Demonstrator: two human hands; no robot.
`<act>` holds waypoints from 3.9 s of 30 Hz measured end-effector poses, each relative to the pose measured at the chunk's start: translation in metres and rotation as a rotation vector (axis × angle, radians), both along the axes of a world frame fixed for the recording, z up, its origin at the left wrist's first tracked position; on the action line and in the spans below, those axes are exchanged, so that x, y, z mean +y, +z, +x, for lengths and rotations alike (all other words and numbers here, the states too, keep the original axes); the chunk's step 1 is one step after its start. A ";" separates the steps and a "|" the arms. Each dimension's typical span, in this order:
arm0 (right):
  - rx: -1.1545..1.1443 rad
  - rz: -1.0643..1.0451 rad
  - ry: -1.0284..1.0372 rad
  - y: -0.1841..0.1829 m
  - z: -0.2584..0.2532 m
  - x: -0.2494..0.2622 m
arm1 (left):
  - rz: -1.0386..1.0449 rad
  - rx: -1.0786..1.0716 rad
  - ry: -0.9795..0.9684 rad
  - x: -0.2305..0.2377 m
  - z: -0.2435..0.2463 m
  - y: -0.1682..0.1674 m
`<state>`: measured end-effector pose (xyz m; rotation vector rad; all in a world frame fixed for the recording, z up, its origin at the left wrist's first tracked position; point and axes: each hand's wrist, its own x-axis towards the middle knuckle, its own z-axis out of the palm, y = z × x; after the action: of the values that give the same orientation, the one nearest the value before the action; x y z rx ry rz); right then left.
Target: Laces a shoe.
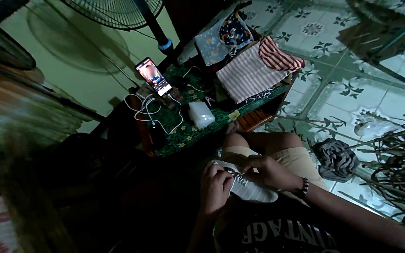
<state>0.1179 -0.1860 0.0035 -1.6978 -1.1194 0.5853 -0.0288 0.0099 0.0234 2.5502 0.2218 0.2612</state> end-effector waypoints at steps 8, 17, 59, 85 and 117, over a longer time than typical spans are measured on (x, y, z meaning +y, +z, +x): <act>-0.050 0.016 -0.067 0.005 -0.003 -0.003 | -0.012 -0.148 0.064 -0.011 -0.002 0.003; 0.562 0.325 0.201 0.056 -0.031 0.000 | -1.186 -0.322 -0.375 -0.040 -0.002 0.057; 0.644 0.059 0.023 0.085 -0.024 -0.013 | 0.003 -0.317 -0.590 -0.082 0.015 0.072; -0.092 -0.162 0.108 0.083 -0.021 -0.019 | 0.048 0.130 -0.436 -0.102 0.011 0.071; 0.348 -0.052 -0.213 0.034 0.000 -0.033 | 0.030 0.398 0.617 0.270 0.033 0.078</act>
<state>0.1178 -0.2192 0.0378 -1.6546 -0.6727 0.7439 0.0045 0.2795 0.1018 2.4741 1.1647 -0.0231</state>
